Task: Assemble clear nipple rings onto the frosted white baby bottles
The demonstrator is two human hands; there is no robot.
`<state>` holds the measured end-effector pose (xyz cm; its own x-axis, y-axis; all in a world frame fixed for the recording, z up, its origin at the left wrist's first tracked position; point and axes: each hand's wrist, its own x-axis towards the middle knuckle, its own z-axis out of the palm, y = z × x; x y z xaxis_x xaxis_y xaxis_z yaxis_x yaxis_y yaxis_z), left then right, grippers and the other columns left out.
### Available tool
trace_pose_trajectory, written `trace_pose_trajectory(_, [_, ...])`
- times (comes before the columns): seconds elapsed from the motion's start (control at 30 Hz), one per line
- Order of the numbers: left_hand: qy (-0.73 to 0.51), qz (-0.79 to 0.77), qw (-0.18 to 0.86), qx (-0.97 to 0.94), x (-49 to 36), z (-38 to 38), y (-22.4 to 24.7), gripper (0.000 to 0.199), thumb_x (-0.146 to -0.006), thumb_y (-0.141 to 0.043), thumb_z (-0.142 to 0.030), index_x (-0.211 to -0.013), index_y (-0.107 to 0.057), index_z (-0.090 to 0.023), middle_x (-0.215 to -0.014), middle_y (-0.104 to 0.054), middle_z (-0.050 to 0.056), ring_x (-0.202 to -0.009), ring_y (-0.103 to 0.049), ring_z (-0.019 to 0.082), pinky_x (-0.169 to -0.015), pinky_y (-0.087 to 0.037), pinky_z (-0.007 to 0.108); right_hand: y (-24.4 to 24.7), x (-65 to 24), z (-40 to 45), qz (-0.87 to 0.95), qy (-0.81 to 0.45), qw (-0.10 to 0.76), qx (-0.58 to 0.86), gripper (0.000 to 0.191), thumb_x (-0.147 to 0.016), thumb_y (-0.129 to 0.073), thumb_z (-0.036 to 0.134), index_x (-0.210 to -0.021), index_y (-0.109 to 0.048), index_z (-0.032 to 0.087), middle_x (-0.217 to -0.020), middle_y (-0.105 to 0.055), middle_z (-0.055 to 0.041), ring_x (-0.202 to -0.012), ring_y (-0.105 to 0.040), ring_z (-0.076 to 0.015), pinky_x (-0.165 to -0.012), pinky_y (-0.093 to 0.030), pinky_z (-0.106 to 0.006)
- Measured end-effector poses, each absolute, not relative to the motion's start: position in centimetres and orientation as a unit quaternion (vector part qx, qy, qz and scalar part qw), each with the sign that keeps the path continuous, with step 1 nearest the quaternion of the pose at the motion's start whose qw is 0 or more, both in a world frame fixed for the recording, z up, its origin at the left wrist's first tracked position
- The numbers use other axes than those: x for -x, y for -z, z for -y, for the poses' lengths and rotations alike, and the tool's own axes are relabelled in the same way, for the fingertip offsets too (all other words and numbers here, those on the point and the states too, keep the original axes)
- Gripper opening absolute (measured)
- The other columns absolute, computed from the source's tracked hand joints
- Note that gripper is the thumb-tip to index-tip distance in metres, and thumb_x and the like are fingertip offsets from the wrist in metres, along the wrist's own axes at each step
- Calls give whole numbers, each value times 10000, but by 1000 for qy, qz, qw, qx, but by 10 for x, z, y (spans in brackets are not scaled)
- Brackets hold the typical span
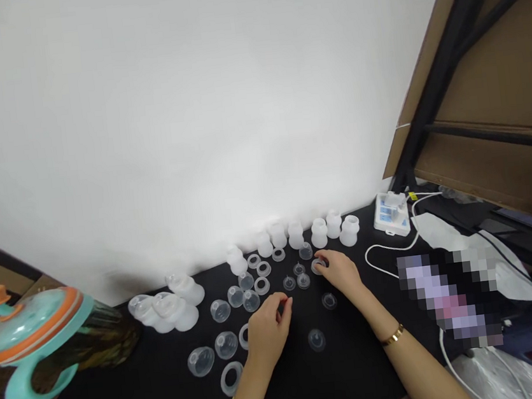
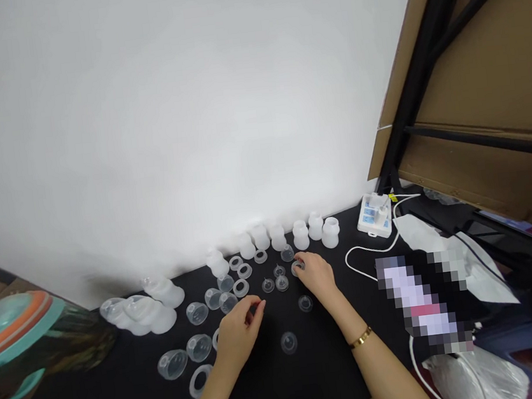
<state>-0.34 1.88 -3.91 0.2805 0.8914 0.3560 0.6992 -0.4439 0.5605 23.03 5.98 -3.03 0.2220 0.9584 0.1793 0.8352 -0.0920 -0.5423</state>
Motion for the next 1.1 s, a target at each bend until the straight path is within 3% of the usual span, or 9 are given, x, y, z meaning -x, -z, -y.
trace_pose_trajectory(0.13, [-315,-501,141,-793,3,-19,40,222,-965,-470,-342,-877,-638,-228,-744,-680,-11,-555,-600,129,-595,-428,243,29,-229,-59,610,-114,289,729,261,-828,-646,323,-1079,-706,285,-958,-733,-25,-915,-659,-241,-697,-439,-294])
trace_pose_trajectory(0.27, [-304,-498,139,-800,2,-19,40,215,-962,-473,-339,-880,-640,-229,-768,-692,-6,-562,-611,130,-593,-433,245,26,-230,-60,594,-95,372,707,392,-879,-589,503,-1192,-654,275,-1018,-727,-47,-885,-661,-240,-721,-470,-319])
trace_pose_trajectory(0.4, [-288,-501,142,-804,2,-19,41,218,-965,-468,-351,-893,-636,-233,-781,-699,-5,-586,-623,140,-607,-435,251,20,-239,-61,562,-39,473,678,427,-930,-499,492,-1211,-641,204,-1091,-705,-102,-910,-649,-253,-771,-500,-357])
trace_pose_trajectory(0.5, [-273,-495,147,-812,2,-19,41,212,-964,-469,-344,-879,-631,-237,-772,-706,-8,-634,-652,150,-608,-428,246,19,-253,-63,534,30,527,661,444,-944,-465,458,-1271,-595,188,-1227,-644,-143,-1061,-600,-287,-855,-499,-407])
trace_pose_trajectory(0.63, [-240,-491,148,-824,0,-18,40,202,-962,-477,-331,-856,-622,-240,-694,-682,-20,-657,-673,162,-589,-401,235,25,-272,-69,486,100,542,678,526,-918,-494,475,-1354,-500,180,-1339,-560,-161,-1196,-531,-322,-946,-462,-475])
trace_pose_trajectory(0.8, [-211,-484,144,-837,-1,-17,41,193,-964,-478,-321,-859,-619,-243,-669,-674,-20,-648,-676,171,-578,-380,240,41,-290,-80,449,119,538,703,723,-854,-544,573,-1399,-422,115,-1349,-541,-203,-1231,-509,-346,-1051,-386,-492])
trace_pose_trajectory(1.1, [-217,-478,135,-841,1,-19,46,194,-957,-477,-314,-871,-639,-250,-674,-687,-9,-650,-682,175,-584,-401,233,65,-311,-94,418,25,548,724,810,-770,-598,608,-1391,-430,117,-1244,-624,-196,-1154,-574,-337,-959,-456,-450])
